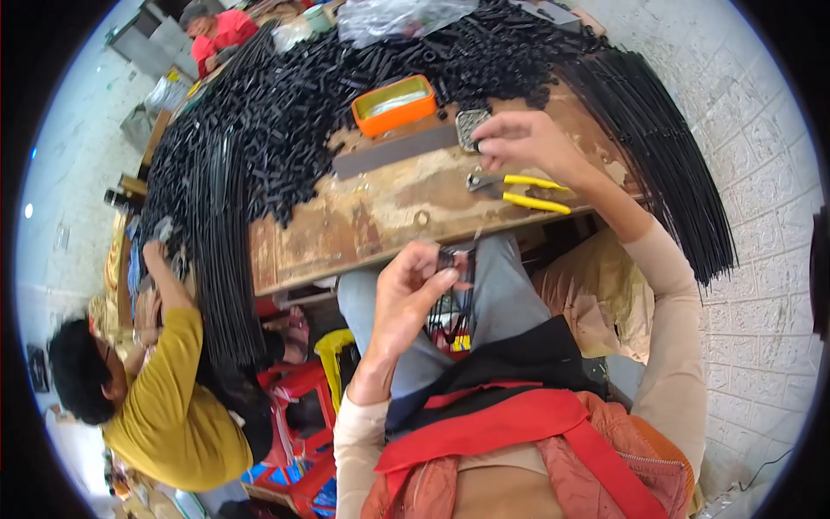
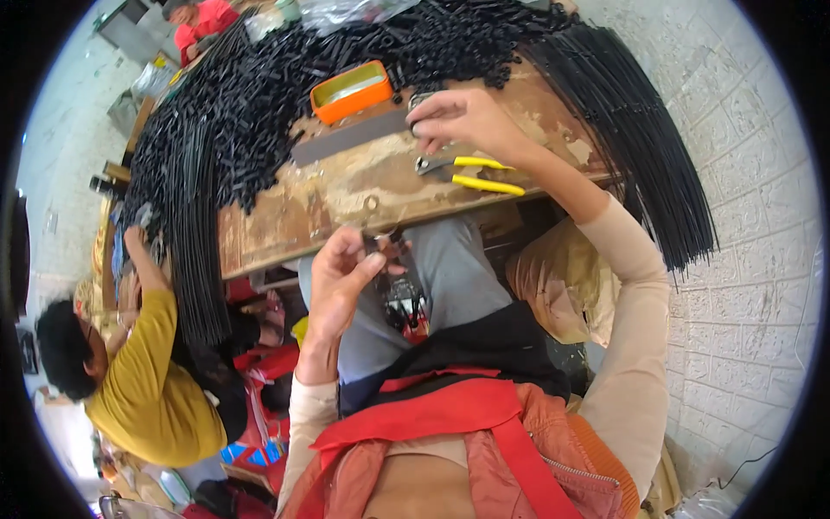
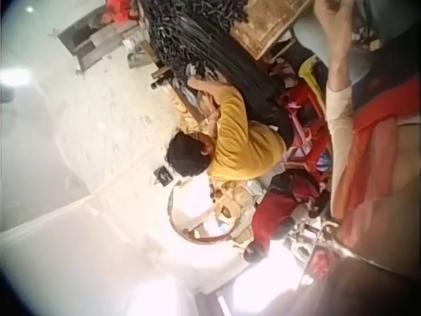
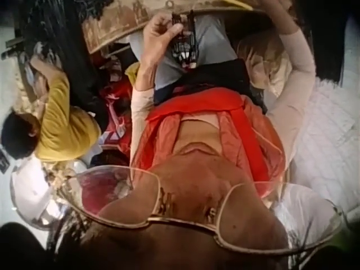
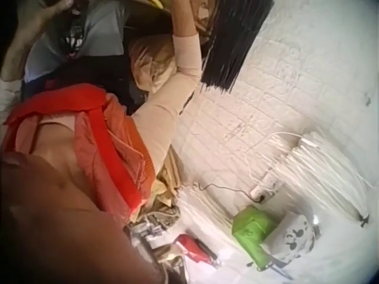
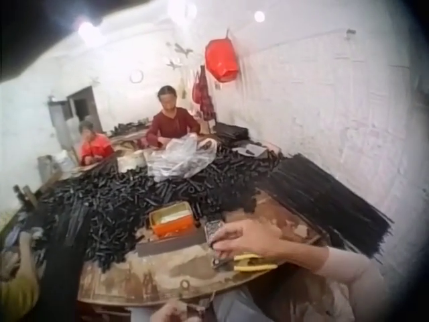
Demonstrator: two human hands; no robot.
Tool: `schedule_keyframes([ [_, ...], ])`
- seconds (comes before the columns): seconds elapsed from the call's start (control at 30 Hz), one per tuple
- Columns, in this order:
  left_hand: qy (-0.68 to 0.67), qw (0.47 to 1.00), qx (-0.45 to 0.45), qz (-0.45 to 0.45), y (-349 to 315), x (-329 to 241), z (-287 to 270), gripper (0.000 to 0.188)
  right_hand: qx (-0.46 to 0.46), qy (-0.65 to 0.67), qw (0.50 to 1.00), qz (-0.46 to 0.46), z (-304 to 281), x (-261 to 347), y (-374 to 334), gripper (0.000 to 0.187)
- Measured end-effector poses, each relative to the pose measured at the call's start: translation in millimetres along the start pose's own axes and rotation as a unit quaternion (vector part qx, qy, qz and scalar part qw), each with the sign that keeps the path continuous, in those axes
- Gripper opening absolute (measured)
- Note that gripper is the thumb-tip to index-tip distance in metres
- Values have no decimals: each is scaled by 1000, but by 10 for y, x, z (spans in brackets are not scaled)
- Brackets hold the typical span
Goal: Assembling black plastic hair accessories by manually sliding components onto a base and trimming them with pliers.
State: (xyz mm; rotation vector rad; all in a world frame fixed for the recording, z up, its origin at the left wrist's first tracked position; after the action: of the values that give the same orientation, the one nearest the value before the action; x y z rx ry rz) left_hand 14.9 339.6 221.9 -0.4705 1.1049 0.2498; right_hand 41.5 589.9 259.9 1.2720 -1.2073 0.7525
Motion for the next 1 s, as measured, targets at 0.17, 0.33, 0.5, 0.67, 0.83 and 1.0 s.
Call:
schedule_keyframes([
  [0.17, 10, 997, 80, -6, -150, -214, 405, 43, 95, 33, 995, -26, 566, 742, -482, 21],
  [0.33, 22, 997, 69, 34, -342, -229, 439, 40, 118, 68, 991, 3, 663, 904, -674, 17],
  [0.5, -2, 996, 80, 45, -451, -200, 493, 31, 97, 107, 990, 5, 689, 1033, -818, 18],
  [0.67, 2, 996, 77, 41, -529, -202, 511, 31, 121, 100, 988, -9, 761, 1152, -873, 17],
  [0.83, 3, 995, 87, 38, -533, -199, 553, 30, 115, 80, 990, 13, 762, 1124, -927, 15],
  [1.0, -4, 995, 86, 40, -534, -184, 522, 29, 112, 76, 991, -4, 761, 1122, -950, 20],
])
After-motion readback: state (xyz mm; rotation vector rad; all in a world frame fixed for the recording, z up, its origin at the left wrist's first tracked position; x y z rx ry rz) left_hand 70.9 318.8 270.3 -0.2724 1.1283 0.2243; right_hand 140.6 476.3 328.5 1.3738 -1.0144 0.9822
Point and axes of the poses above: each hand's wrist, its own y-axis towards the middle knuckle, its own z-axis out of the palm, x = y × z, the point moved 5 cm from there along y, towards the middle knuckle, and after that the axes turned 15 degrees about -z, right-handed, at the moved point
